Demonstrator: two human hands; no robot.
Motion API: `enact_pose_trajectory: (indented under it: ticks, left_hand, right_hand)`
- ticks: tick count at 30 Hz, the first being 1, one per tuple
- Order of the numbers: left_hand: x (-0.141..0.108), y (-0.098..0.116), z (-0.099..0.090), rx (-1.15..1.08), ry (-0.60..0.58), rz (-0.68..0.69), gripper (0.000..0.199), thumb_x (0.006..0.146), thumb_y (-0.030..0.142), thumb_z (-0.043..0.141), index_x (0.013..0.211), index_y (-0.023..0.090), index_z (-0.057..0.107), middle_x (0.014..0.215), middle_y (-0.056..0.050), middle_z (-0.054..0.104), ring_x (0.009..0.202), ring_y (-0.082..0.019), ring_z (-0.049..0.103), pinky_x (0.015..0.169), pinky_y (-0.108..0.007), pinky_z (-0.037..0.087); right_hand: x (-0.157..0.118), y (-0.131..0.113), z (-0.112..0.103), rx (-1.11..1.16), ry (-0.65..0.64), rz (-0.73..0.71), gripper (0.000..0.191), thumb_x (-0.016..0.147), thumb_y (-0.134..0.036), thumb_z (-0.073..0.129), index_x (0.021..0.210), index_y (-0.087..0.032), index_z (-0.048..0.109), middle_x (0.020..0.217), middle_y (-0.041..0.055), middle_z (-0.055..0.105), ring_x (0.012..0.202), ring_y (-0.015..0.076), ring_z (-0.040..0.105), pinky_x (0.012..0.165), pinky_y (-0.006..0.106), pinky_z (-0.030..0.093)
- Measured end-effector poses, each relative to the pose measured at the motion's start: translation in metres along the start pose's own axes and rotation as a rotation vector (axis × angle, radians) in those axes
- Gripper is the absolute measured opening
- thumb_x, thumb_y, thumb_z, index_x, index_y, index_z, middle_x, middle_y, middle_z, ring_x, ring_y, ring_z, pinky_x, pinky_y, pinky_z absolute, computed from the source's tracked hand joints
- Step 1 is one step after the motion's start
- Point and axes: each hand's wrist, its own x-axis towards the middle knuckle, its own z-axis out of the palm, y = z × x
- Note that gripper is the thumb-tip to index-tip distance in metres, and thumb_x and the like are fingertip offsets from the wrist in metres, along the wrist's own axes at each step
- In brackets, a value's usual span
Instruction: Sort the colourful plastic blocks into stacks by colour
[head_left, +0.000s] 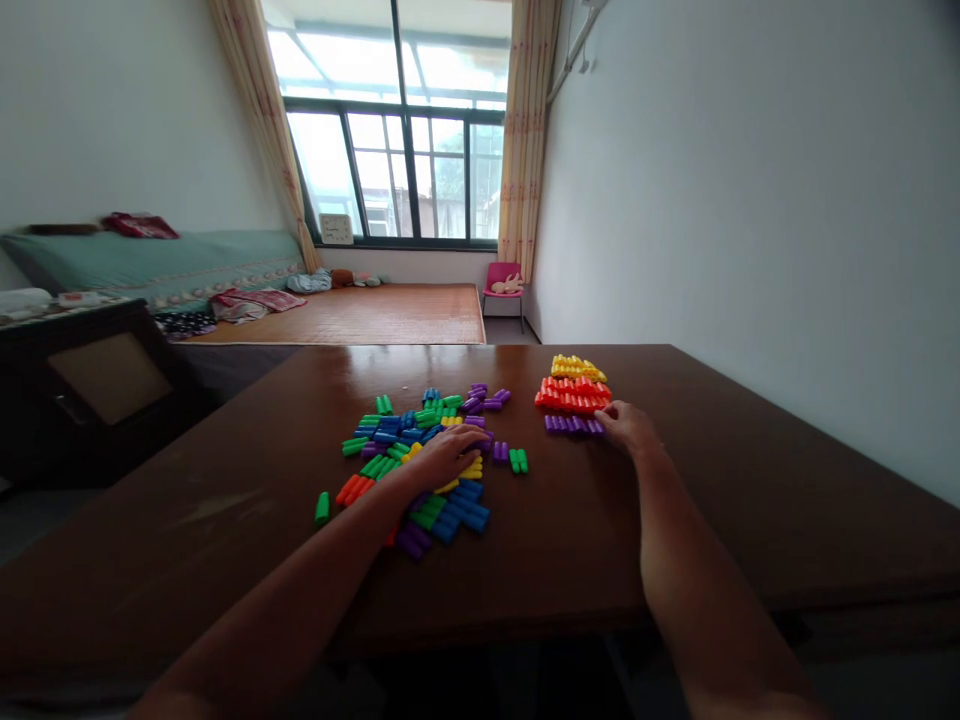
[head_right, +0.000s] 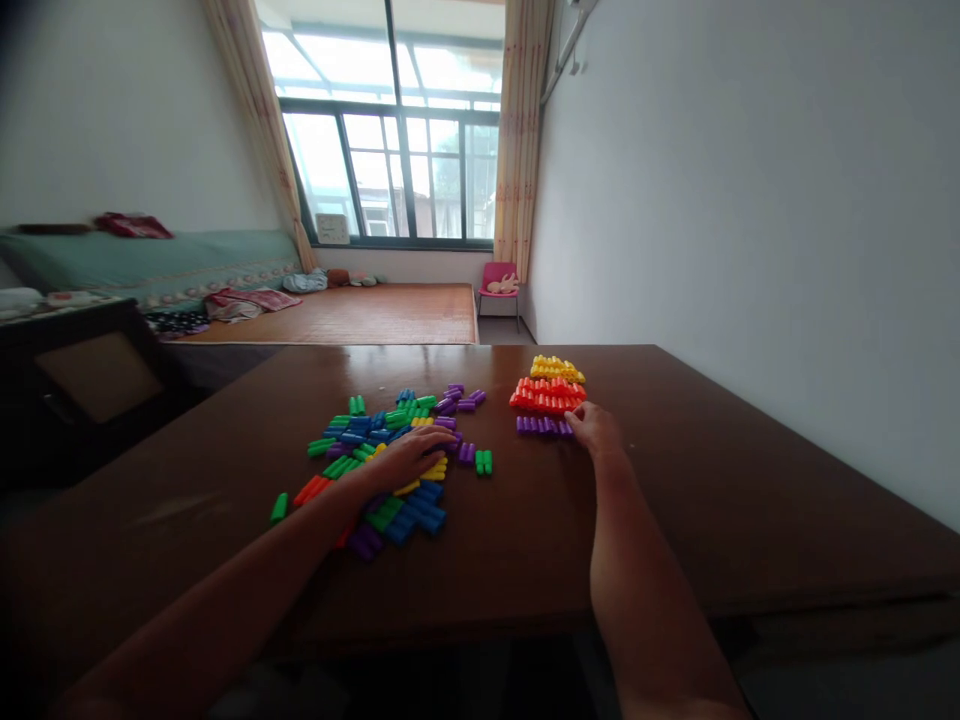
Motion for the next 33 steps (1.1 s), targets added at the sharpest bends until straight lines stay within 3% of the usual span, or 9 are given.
enact_pose_trajectory:
  ticks: [3,6,8,11,13,16,22,26,33]
  left_hand:
    - [0.001,-0.003,0.003,0.048,0.041,-0.064,0.036,0.089,0.028,0.053,0.123,0.02,0.06,0.125,-0.01,0.063,0.118,-0.025,0.055,0.104,-0.04,0.042]
    - [0.001,-0.004,0.004,0.072,0.053,-0.086,0.037,0.086,0.028,0.057,0.122,0.02,0.061,0.124,-0.01,0.063,0.117,-0.027,0.054,0.104,-0.042,0.04]
    - [0.002,-0.004,0.003,0.048,0.073,-0.107,0.036,0.083,0.024,0.059,0.119,0.019,0.062,0.118,-0.011,0.065,0.113,-0.027,0.057,0.101,-0.042,0.042]
    - [0.002,-0.005,0.003,-0.028,0.12,-0.148,0.037,0.077,0.015,0.057,0.113,0.017,0.063,0.103,-0.009,0.068,0.096,-0.023,0.062,0.089,-0.037,0.048]
    - [0.002,-0.006,0.003,-0.076,0.135,-0.152,0.038,0.073,0.011,0.056,0.11,0.018,0.064,0.095,-0.007,0.068,0.088,-0.02,0.063,0.082,-0.032,0.05]
    - [0.002,-0.006,0.002,-0.135,0.116,-0.136,0.036,0.072,0.009,0.057,0.106,0.018,0.065,0.091,-0.005,0.068,0.083,-0.018,0.063,0.078,-0.029,0.051]
    - [0.002,-0.003,-0.001,-0.12,0.156,-0.129,0.047,0.071,0.018,0.07,0.117,0.02,0.062,0.119,-0.01,0.062,0.112,-0.026,0.057,0.097,-0.039,0.046]
    - [0.001,-0.004,-0.001,-0.15,0.112,-0.199,0.044,0.074,0.021,0.069,0.117,0.017,0.062,0.109,-0.009,0.067,0.099,-0.025,0.062,0.09,-0.037,0.049]
    - [0.001,-0.003,0.001,-0.365,0.175,-0.212,0.034,0.081,0.025,0.061,0.114,0.017,0.064,0.1,-0.006,0.067,0.086,-0.019,0.063,0.079,-0.032,0.052]
  right_hand:
    - [-0.014,-0.028,0.012,0.093,0.017,-0.275,0.025,0.081,-0.042,0.058,0.081,-0.02,0.067,0.078,0.006,0.07,0.07,0.018,0.064,0.068,0.03,0.05]
    - [-0.042,-0.067,0.041,0.247,-0.228,-0.523,0.032,0.086,-0.046,0.055,0.097,-0.02,0.068,0.09,0.006,0.071,0.079,0.0191,0.064,0.074,0.032,0.051]
    - [-0.061,-0.089,0.062,0.201,-0.329,-0.653,0.035,0.084,-0.046,0.059,0.106,-0.021,0.067,0.096,0.007,0.071,0.088,0.0216,0.063,0.08,0.035,0.05]
    - [-0.079,-0.107,0.084,0.041,-0.339,-0.768,0.046,0.082,-0.048,0.063,0.121,-0.024,0.062,0.114,0.0096,0.068,0.107,0.0269,0.057,0.09,0.042,0.047]
    - [-0.082,-0.111,0.092,-0.034,-0.337,-0.781,0.051,0.083,-0.048,0.061,0.129,-0.025,0.056,0.124,0.0105,0.063,0.115,0.0295,0.052,0.093,0.047,0.045]
    - [-0.079,-0.108,0.099,0.004,-0.382,-0.76,0.043,0.087,-0.04,0.058,0.127,-0.025,0.057,0.121,0.0102,0.064,0.115,0.029,0.052,0.095,0.049,0.045]
    - [-0.071,-0.101,0.1,0.416,-0.493,-0.68,0.044,0.078,-0.029,0.068,0.12,-0.024,0.057,0.111,0.0076,0.055,0.096,0.0194,0.06,0.084,0.037,0.055]
    - [-0.073,-0.104,0.096,0.528,-0.494,-0.656,0.04,0.076,-0.031,0.07,0.114,-0.024,0.061,0.111,0.0059,0.052,0.093,0.0173,0.061,0.086,0.036,0.055]
    - [-0.073,-0.108,0.095,0.714,-0.534,-0.491,0.031,0.079,-0.043,0.065,0.101,-0.021,0.06,0.101,0.005,0.061,0.081,0.0164,0.064,0.075,0.035,0.057]
